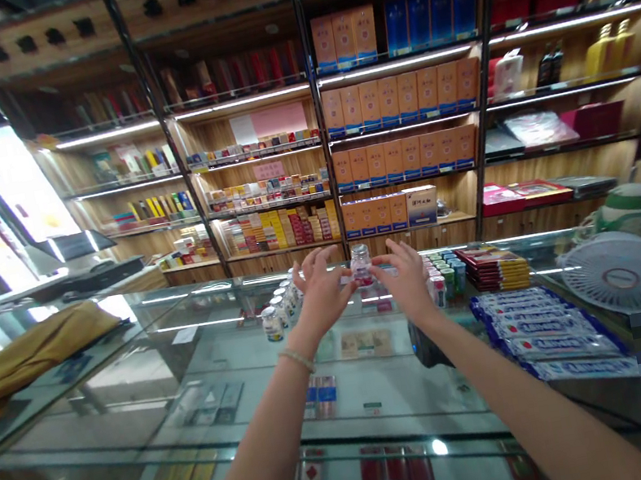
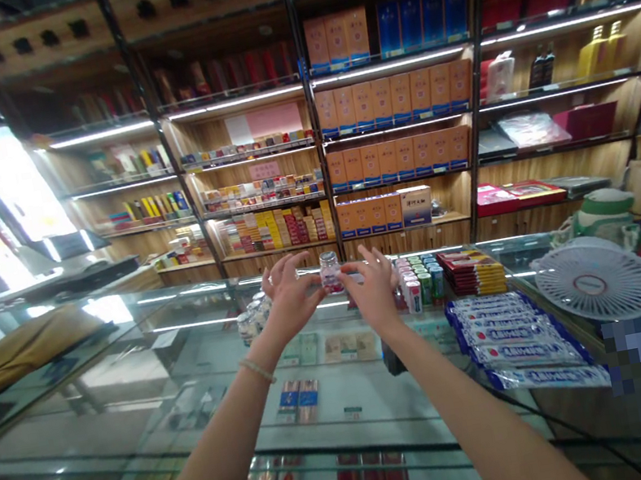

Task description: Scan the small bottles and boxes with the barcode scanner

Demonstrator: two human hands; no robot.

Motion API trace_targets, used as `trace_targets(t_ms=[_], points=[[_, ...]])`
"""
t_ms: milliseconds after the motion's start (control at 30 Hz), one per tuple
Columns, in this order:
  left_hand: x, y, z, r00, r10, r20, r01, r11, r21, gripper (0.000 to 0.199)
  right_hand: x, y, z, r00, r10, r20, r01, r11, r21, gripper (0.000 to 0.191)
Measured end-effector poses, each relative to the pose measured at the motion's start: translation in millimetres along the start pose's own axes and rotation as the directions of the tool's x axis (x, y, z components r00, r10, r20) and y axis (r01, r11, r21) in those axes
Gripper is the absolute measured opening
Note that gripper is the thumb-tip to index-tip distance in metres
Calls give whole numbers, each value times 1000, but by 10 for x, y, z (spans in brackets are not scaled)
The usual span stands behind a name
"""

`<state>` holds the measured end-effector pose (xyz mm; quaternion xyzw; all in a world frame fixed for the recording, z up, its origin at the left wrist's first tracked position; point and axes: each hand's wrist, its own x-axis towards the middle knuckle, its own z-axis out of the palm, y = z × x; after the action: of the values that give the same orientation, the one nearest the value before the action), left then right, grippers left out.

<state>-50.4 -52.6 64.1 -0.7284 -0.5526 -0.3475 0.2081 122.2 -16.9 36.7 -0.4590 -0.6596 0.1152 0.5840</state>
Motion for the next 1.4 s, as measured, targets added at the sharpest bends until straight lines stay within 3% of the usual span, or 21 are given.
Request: trace_targets(t_ms=[267, 367, 600, 1100, 1233, 1400], points=[[-363, -508, -433, 995, -85, 58, 76, 987, 141, 9, -304, -350, 630, 997, -12, 70, 10, 999, 35, 16], [-514, -687, -440, 991, -101, 90, 85, 982, 171, 7, -426, -360, 836, 993, -7, 119, 4, 1000, 26, 15], [-830, -940, -254, 980, -121, 156, 82, 969, 232, 6, -704, -207, 1178, 971, -34, 235, 47, 998, -50, 15], [-1034, -1123, -79, 975, -7, 222, -61, 954, 295, 5, -889, -45, 1378, 928, -44, 369, 113, 979, -168, 14], [-1023, -1169, -125, 978, 8, 209, -73, 950, 303, 16, -881, -5, 1357, 937, -61, 345, 134, 973, -190, 26], [-1015, -1184, -203, 993, -20, 120, -18, 951, 308, 45, -863, 55, 1324, 916, -136, 376, 230, 949, -217, 50]])
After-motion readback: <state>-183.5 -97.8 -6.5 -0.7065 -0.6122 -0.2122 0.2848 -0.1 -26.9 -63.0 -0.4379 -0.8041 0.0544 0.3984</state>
